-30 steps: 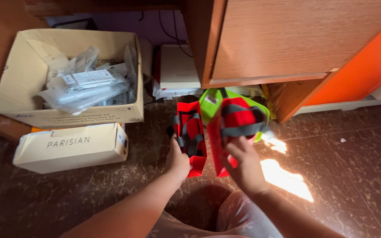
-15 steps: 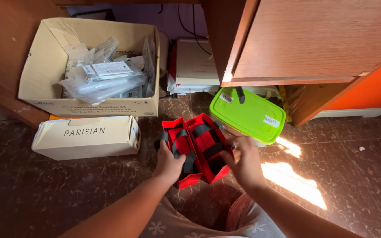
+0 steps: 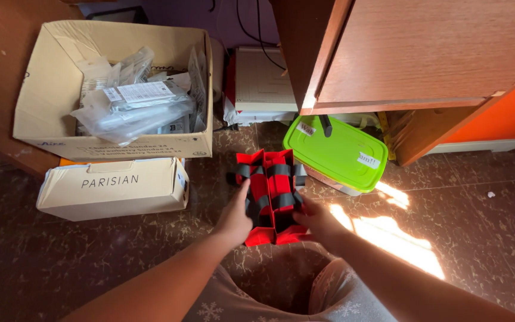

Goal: The recorder tidies a bedroom by folding clothes, picking up a tube from the floor, and organizing boxes under a desk.

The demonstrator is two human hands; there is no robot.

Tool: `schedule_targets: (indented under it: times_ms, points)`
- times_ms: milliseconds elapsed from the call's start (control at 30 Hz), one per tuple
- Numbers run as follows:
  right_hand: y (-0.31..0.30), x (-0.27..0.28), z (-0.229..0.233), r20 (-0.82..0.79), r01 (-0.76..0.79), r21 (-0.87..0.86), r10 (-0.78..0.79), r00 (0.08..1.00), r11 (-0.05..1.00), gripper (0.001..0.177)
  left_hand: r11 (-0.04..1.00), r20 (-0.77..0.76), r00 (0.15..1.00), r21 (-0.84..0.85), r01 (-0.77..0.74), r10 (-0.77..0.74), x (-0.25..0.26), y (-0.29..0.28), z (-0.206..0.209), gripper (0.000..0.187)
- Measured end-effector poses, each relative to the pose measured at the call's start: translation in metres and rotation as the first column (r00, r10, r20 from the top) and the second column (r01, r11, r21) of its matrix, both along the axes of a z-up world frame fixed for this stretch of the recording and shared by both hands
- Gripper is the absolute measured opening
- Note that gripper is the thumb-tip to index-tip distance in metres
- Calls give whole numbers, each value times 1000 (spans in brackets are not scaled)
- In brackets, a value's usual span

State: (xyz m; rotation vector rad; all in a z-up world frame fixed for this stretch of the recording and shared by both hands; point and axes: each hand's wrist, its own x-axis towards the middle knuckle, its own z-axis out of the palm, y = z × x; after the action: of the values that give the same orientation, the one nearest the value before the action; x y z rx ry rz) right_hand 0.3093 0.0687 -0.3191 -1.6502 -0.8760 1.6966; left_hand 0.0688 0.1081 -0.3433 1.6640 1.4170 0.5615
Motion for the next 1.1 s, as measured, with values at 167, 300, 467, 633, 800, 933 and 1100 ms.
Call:
schedule_targets:
  times_ms: [167, 300, 467, 633, 800, 933, 1100]
  points:
    - [23, 61, -28, 41, 207, -42, -205, 978, 977, 58, 942, -600, 780, 334, 41, 179, 53, -23, 56, 103]
    - [47, 104, -82, -209, 504, -101, -513, 832, 858, 52, 963, -466, 859, -249, 101, -211, 77, -38, 138, 105]
    - [42, 63, -49, -214, 330, -238, -380, 900, 914, 44, 970, -402, 883, -100, 220, -241, 82, -30, 91, 101]
    - [37, 86, -46, -334, 230, -213, -292, 896, 950, 41, 943, -331, 896, 49, 329, -295, 100, -25, 82, 87]
    - [53, 142, -63, -274, 508, -140, -526, 805, 850, 45, 932, -352, 886, 87, 352, -301, 134, -23, 64, 88]
    - [60, 151, -82, -334, 598, -91, -590, 735, 796, 52, 928, -323, 895, 106, 358, -308, 145, -24, 64, 78]
    - [98, 204, -119, -421, 774, -82, -726, 544, 627, 60, 923, -161, 938, 190, 335, -307, 157, -17, 61, 35]
